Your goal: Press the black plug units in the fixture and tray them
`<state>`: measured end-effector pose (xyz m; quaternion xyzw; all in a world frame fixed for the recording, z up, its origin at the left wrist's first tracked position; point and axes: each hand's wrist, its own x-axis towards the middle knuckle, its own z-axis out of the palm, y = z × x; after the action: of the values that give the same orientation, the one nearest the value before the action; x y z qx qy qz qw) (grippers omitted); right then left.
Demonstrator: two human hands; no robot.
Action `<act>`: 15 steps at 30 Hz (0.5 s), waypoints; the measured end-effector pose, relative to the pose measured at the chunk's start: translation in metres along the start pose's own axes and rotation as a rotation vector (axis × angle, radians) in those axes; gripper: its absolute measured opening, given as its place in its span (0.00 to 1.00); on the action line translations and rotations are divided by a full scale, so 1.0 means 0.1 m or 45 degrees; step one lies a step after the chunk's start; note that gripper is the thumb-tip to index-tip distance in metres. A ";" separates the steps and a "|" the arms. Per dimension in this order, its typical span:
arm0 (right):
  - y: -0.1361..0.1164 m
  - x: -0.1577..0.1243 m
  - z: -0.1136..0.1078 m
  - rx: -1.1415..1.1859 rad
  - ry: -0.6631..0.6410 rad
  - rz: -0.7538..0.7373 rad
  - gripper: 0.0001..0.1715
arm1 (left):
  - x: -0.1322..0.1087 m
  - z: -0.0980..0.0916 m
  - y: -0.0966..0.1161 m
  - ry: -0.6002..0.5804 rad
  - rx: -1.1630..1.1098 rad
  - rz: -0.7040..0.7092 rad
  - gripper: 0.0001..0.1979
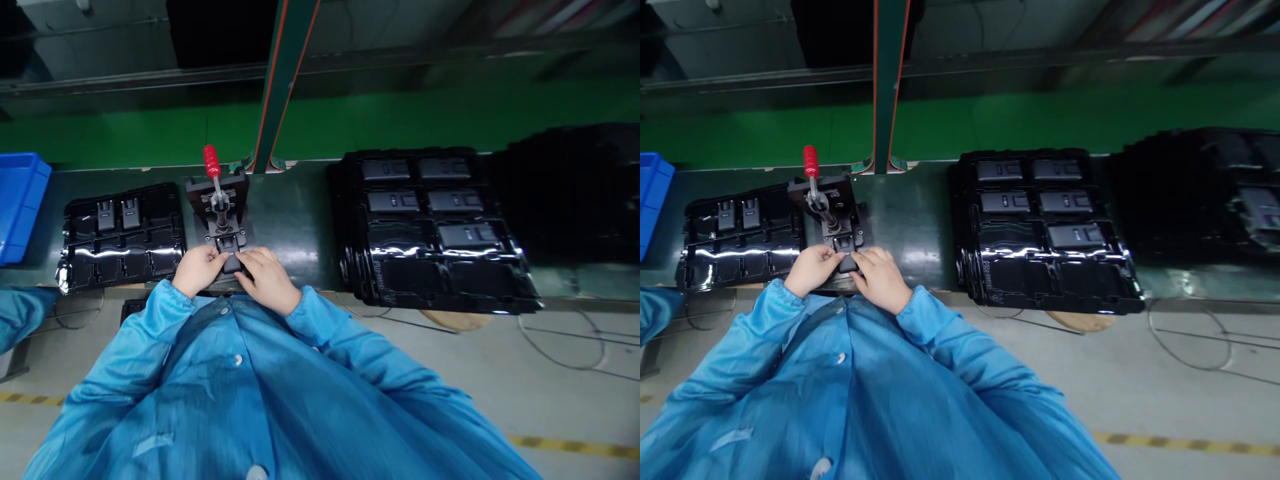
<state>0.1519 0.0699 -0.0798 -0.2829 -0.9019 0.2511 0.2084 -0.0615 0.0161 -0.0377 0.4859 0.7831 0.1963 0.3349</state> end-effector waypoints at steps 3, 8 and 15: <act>-0.01 0.00 0.00 -0.003 -0.007 0.017 0.24 | 0.02 0.00 0.00 0.002 0.064 0.005 0.23; -0.01 0.04 -0.01 -0.018 -0.019 0.031 0.24 | 0.03 0.00 -0.01 0.002 0.177 0.005 0.26; -0.03 0.08 -0.02 -0.052 -0.032 0.055 0.23 | 0.04 -0.06 0.05 -0.036 0.280 -0.030 0.26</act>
<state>0.1454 0.0732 -0.0749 -0.3033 -0.9032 0.2405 0.1857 -0.0634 0.0221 -0.0317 0.5131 0.8007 0.0986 0.2930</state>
